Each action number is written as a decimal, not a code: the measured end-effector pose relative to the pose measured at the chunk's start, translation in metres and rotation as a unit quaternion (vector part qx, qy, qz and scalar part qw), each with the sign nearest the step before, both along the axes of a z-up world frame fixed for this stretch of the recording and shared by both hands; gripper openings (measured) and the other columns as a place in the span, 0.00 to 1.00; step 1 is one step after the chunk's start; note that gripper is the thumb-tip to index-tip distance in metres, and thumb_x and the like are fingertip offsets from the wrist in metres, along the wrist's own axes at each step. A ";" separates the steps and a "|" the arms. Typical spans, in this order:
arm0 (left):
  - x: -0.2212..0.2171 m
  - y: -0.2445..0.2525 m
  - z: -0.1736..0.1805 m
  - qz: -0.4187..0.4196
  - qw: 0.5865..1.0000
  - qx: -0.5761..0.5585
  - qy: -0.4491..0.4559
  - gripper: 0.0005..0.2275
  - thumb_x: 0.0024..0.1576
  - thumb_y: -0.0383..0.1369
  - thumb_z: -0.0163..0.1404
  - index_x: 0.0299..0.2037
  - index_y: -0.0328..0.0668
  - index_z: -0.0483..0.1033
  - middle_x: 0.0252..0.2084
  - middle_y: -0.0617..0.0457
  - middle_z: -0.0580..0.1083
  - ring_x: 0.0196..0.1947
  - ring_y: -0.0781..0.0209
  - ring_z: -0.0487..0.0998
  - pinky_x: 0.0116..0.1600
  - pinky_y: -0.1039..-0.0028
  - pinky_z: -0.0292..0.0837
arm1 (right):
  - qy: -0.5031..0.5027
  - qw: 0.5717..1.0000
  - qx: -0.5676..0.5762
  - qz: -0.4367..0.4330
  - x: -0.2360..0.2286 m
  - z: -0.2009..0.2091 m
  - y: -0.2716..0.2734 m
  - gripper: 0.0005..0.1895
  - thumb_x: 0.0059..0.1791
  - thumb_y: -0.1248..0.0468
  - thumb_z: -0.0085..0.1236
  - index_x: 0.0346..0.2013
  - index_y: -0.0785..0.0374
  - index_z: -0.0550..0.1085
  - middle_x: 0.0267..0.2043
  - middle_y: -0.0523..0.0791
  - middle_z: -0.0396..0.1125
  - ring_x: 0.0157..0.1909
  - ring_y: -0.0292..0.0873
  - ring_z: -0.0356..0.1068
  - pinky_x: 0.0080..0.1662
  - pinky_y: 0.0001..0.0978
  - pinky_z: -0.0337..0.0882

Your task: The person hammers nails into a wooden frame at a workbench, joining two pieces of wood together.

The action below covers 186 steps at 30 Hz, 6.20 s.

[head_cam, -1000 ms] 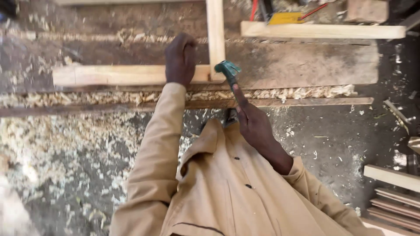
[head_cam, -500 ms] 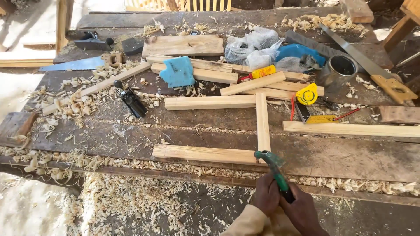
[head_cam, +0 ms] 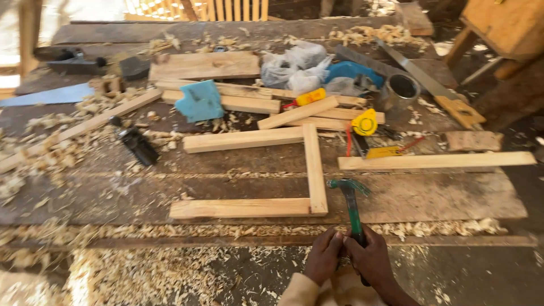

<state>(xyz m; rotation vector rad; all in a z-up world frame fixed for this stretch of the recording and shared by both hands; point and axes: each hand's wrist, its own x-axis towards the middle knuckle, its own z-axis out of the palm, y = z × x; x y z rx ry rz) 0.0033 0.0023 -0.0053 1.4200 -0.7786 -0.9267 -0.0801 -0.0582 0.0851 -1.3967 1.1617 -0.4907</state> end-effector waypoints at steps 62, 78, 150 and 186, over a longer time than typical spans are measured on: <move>0.109 -0.030 0.042 0.070 0.939 -0.079 -0.326 0.10 0.59 0.28 0.34 0.42 0.49 0.70 0.31 0.45 0.68 0.30 0.37 0.70 0.35 0.52 0.66 | 0.017 0.901 -0.361 0.239 -0.028 0.015 -0.012 0.22 0.50 0.65 0.37 0.60 0.54 0.59 0.42 0.57 0.67 0.39 0.56 0.69 0.36 0.42 0.67; 0.115 -0.036 0.023 0.072 0.923 -0.111 -0.360 0.11 0.56 0.24 0.33 0.42 0.42 0.68 0.43 0.46 0.70 0.37 0.47 0.73 0.34 0.63 0.68 | -0.013 0.877 -0.424 0.227 -0.046 -0.023 -0.008 0.20 0.54 0.60 0.34 0.61 0.58 0.55 0.57 0.51 0.62 0.26 0.39 0.65 0.28 0.30 0.62; 0.129 -0.167 0.072 0.090 0.985 -0.008 -0.149 0.03 0.48 0.26 0.54 0.30 0.44 0.77 0.28 0.55 0.70 0.23 0.65 0.71 0.26 0.82 0.64 | -0.155 0.986 -0.008 0.057 0.109 0.005 -0.187 0.02 0.42 0.74 0.49 0.28 0.73 0.68 0.06 0.47 0.55 0.06 0.36 0.56 0.13 0.25 0.58; 0.235 -0.198 0.033 0.111 0.925 -0.089 -0.352 0.03 0.55 0.29 0.47 0.32 0.41 0.74 0.24 0.51 0.65 0.27 0.48 0.69 0.34 0.65 0.69 | 0.047 0.935 -0.232 0.265 0.125 0.041 -0.187 0.22 0.50 0.64 0.36 0.59 0.54 0.60 0.42 0.57 0.68 0.18 0.45 0.64 0.23 0.37 0.60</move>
